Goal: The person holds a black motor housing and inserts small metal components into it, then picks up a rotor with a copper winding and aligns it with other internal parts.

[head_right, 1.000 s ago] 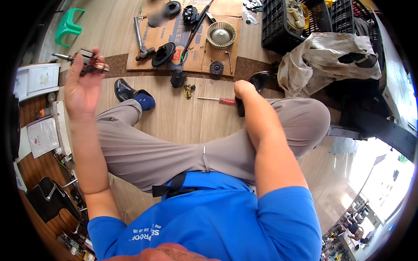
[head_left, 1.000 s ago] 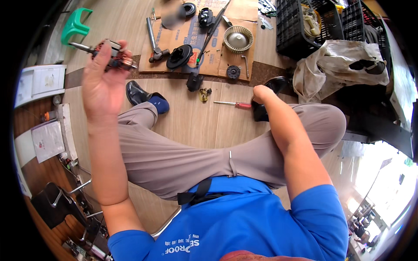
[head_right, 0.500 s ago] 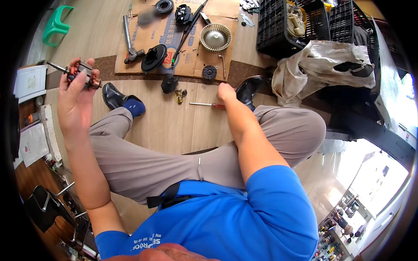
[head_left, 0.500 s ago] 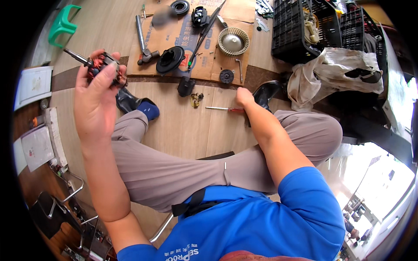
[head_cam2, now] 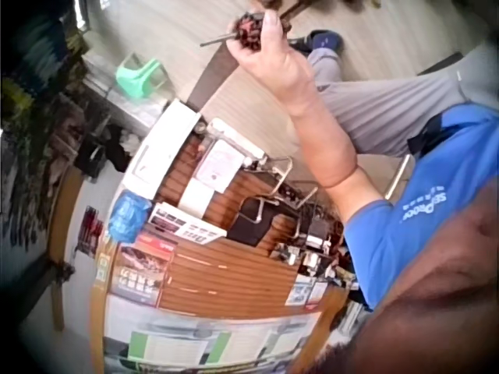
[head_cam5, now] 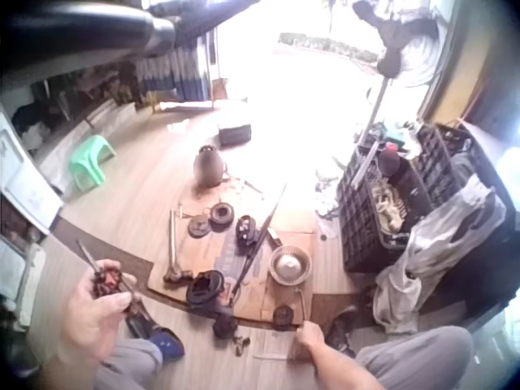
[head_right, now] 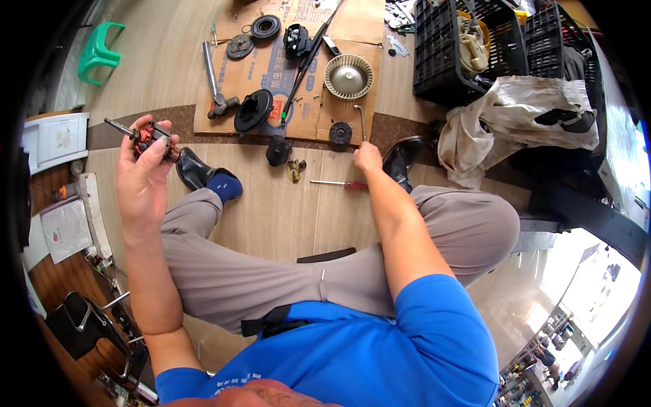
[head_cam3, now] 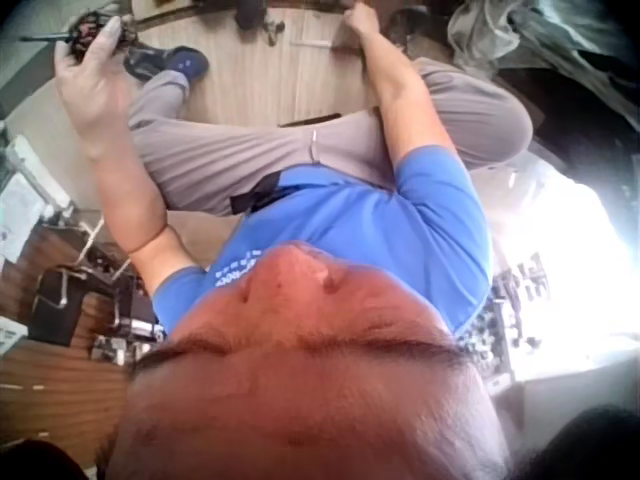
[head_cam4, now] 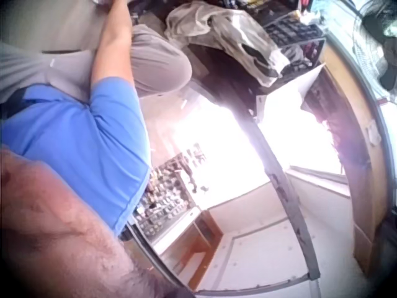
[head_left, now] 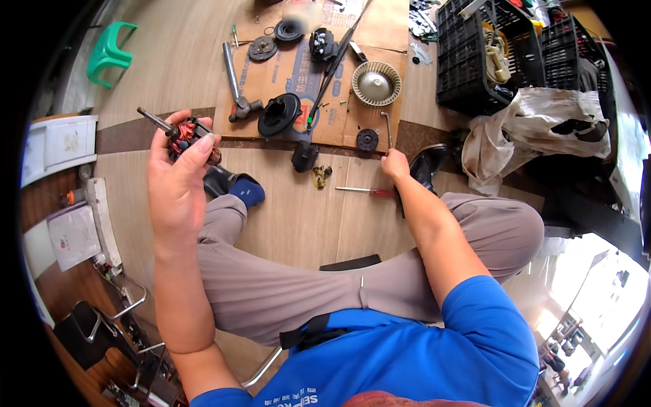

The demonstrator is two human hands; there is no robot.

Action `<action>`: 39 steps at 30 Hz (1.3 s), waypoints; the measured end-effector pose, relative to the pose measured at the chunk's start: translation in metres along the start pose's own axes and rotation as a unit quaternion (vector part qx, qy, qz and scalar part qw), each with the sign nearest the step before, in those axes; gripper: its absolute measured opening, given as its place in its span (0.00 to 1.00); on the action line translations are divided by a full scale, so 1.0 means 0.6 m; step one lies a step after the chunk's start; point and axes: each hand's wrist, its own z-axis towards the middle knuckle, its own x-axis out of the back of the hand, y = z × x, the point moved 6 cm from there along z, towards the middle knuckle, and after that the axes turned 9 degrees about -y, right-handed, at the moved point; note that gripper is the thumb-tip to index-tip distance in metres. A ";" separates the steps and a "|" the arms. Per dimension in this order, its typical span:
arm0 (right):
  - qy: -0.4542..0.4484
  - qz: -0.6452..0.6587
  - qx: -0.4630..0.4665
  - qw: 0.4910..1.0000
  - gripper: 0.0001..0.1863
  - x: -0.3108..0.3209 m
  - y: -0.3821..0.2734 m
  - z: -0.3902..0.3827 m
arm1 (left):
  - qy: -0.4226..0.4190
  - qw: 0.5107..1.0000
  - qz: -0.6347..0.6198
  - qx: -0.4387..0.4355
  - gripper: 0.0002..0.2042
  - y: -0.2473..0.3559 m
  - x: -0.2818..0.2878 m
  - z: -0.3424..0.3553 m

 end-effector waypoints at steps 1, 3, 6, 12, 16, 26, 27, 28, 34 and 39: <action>-0.003 -0.001 0.013 1.000 0.16 -0.002 -0.004 0.001 | 0.006 1.000 -0.002 -0.003 0.23 0.001 -0.003 0.000; -0.006 0.009 0.022 1.000 0.17 -0.001 -0.005 0.004 | -0.007 1.000 0.006 0.000 0.23 0.000 -0.004 0.000; -0.006 0.020 0.017 1.000 0.17 0.002 -0.014 0.008 | -0.017 1.000 0.012 0.000 0.22 -0.002 -0.005 -0.004; -0.006 0.017 0.047 0.999 0.17 0.000 -0.020 0.006 | 0.010 0.999 -0.013 -0.041 0.21 0.013 0.002 -0.005; -0.007 0.010 0.052 0.999 0.17 -0.001 -0.019 0.004 | 0.049 0.996 -0.043 -0.059 0.20 0.020 0.021 -0.007; 0.006 0.014 0.090 0.996 0.15 -0.004 -0.042 -0.009 | 0.111 0.990 -0.045 -0.068 0.19 0.036 0.059 -0.005; 0.002 0.014 0.094 0.995 0.15 -0.005 -0.041 -0.010 | 0.111 0.990 -0.053 -0.075 0.19 0.038 0.061 -0.004; 0.000 0.013 0.095 0.995 0.15 -0.006 -0.041 -0.011 | 0.113 0.989 -0.052 -0.076 0.19 0.040 0.062 -0.004; -0.016 -0.012 0.121 0.992 0.14 -0.013 -0.048 -0.019 | 0.116 0.989 -0.047 -0.083 0.18 0.049 0.068 -0.008; 0.000 0.008 0.143 0.990 0.13 -0.021 -0.070 -0.012 | 0.125 0.982 -0.070 -0.119 0.16 0.075 0.085 -0.029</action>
